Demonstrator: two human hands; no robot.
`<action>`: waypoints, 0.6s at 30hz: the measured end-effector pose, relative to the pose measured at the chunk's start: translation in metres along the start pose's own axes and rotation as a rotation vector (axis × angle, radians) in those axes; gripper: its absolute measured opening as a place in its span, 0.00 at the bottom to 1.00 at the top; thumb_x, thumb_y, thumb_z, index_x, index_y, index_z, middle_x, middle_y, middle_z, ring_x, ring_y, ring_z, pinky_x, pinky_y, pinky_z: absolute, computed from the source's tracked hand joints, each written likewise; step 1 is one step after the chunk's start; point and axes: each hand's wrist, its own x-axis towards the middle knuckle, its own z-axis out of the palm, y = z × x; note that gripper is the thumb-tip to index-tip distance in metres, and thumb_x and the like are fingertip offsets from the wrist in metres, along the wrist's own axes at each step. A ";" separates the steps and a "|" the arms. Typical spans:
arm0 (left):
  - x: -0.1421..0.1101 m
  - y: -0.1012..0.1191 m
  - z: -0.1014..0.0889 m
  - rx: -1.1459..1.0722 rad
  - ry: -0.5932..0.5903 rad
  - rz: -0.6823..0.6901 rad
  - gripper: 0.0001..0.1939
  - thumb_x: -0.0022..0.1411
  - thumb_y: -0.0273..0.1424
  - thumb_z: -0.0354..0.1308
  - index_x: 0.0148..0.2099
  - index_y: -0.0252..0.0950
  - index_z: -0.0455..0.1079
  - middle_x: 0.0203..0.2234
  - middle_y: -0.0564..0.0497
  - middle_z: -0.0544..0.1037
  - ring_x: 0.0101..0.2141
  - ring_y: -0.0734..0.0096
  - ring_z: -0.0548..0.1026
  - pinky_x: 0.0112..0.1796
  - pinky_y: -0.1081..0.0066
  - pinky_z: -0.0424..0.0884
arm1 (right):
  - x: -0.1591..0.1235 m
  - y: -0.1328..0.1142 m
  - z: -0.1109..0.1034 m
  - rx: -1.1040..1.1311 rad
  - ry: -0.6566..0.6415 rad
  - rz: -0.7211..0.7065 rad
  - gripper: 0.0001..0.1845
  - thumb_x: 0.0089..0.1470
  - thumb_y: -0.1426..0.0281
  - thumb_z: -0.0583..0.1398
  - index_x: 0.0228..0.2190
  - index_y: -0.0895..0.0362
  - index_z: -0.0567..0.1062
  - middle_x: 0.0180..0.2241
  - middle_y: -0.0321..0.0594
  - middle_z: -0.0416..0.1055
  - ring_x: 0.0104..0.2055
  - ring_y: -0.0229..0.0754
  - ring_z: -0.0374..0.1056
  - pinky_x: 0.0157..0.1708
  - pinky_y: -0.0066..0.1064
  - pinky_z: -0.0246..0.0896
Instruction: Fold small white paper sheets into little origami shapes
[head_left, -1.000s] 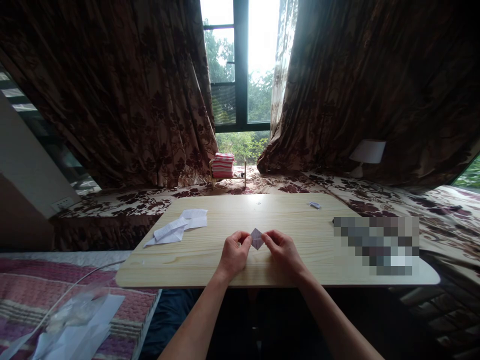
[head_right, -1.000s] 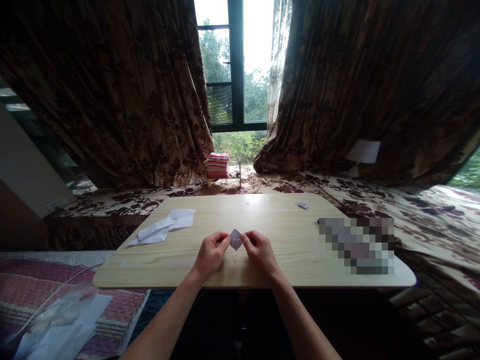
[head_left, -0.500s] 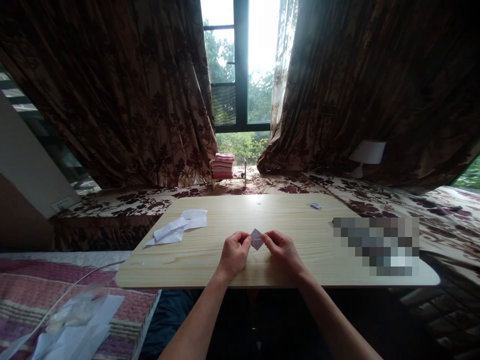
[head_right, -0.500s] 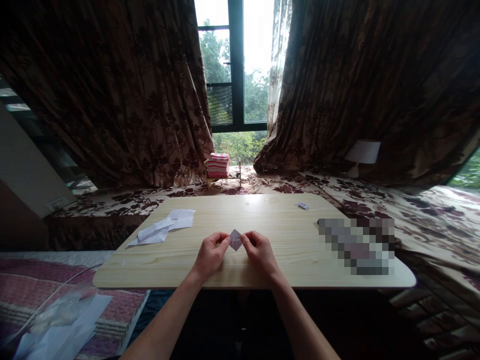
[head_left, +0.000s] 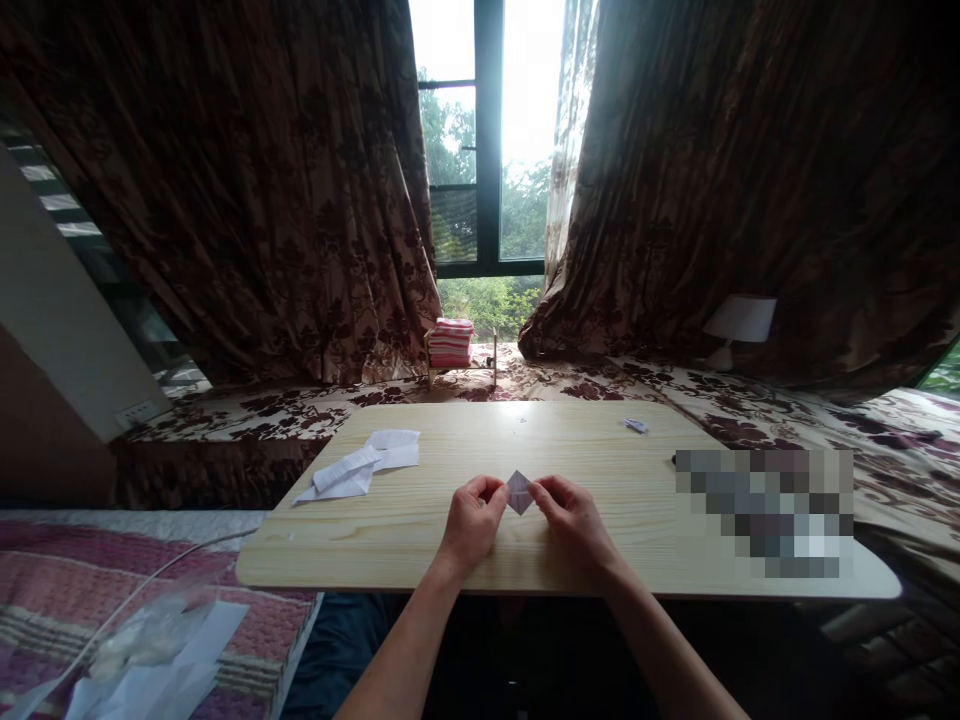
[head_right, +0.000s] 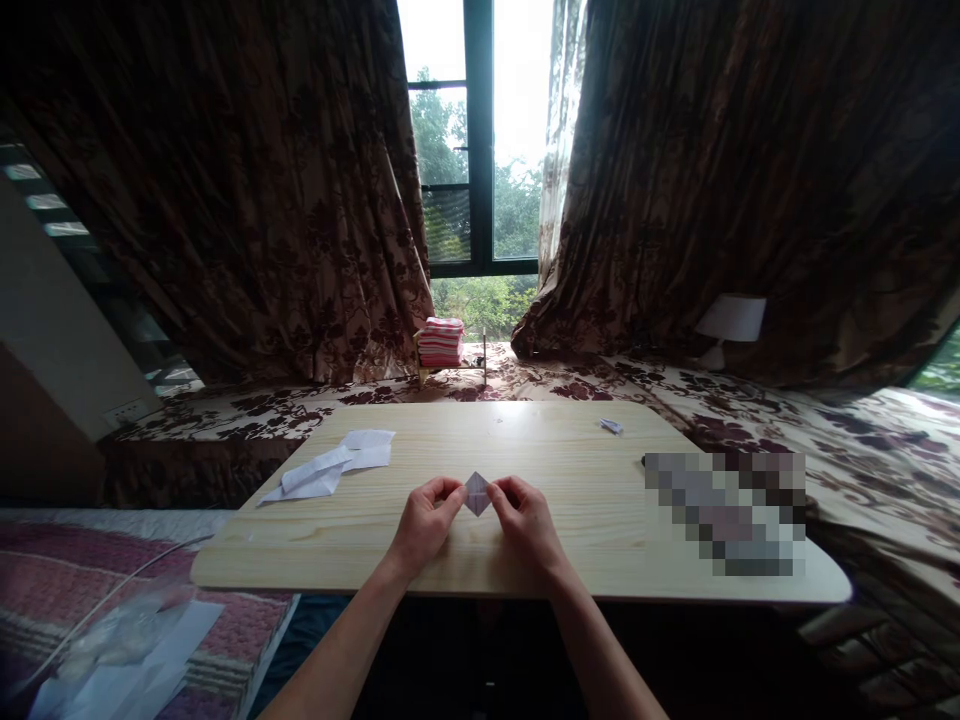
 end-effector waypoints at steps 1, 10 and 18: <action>0.000 0.000 0.000 0.000 -0.006 0.000 0.10 0.56 0.33 0.55 0.29 0.32 0.72 0.25 0.49 0.77 0.29 0.69 0.72 0.34 0.71 0.66 | 0.000 0.000 0.000 0.000 0.000 0.000 0.17 0.51 0.57 0.57 0.24 0.58 0.72 0.22 0.39 0.71 0.26 0.40 0.65 0.28 0.30 0.60; -0.001 0.001 -0.001 -0.002 -0.035 0.004 0.10 0.57 0.32 0.54 0.31 0.32 0.73 0.26 0.48 0.77 0.30 0.67 0.73 0.34 0.71 0.67 | 0.001 0.004 0.001 -0.008 -0.033 0.005 0.19 0.50 0.55 0.57 0.24 0.59 0.73 0.21 0.38 0.69 0.25 0.39 0.62 0.26 0.30 0.58; -0.002 0.002 -0.001 -0.012 -0.029 0.013 0.10 0.57 0.32 0.55 0.30 0.32 0.73 0.25 0.49 0.77 0.29 0.68 0.72 0.34 0.71 0.66 | 0.001 0.004 0.000 -0.013 -0.032 -0.005 0.19 0.51 0.56 0.57 0.24 0.59 0.73 0.20 0.37 0.68 0.24 0.38 0.62 0.25 0.29 0.57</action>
